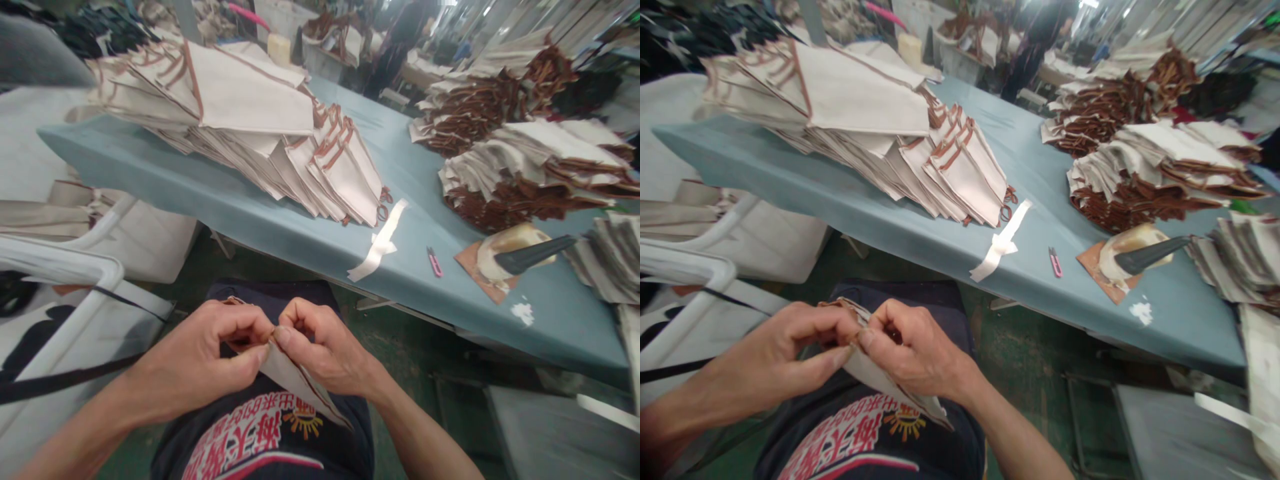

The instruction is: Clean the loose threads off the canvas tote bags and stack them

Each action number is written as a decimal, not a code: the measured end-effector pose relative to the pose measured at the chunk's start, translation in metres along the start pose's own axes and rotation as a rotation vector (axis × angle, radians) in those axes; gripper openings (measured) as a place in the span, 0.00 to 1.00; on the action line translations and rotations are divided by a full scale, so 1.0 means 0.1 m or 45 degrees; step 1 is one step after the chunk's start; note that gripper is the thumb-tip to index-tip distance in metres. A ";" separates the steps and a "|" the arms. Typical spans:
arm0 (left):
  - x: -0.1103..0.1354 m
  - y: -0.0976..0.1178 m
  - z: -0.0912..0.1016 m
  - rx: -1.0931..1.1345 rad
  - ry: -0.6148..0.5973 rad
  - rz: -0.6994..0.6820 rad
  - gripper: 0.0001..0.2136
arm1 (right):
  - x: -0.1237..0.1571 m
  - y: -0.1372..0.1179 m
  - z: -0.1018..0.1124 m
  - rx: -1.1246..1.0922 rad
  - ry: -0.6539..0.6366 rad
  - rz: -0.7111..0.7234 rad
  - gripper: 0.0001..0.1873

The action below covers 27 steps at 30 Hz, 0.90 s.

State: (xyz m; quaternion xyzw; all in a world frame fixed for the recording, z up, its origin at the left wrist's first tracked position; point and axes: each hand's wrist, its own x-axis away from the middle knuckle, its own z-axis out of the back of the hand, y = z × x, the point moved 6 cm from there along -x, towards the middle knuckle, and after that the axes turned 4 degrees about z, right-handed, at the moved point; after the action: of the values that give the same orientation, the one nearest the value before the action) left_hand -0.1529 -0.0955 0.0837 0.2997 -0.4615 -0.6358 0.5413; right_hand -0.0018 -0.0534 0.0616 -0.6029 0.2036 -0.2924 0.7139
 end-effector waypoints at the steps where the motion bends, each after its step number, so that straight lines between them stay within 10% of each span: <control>1: 0.00 0.03 0.02 -0.056 0.030 -0.051 0.11 | -0.01 0.00 0.00 0.006 0.002 0.000 0.18; 8: 0.10 0.15 0.04 -0.542 0.294 -0.394 0.10 | 0.01 0.07 -0.01 -0.036 0.032 -0.050 0.17; 16: 0.06 0.09 -0.04 -0.728 0.135 -0.600 0.13 | 0.06 0.15 -0.02 -0.037 0.033 -0.085 0.19; 27: -0.02 -0.01 -0.07 -0.583 0.064 -0.390 0.11 | 0.08 0.28 -0.06 -0.090 0.031 -0.126 0.21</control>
State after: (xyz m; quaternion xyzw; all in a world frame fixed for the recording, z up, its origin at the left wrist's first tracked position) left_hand -0.1470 -0.0952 0.0798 0.2514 -0.2415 -0.7904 0.5038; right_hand 0.0052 -0.0606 0.0339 -0.6334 0.1926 -0.3273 0.6742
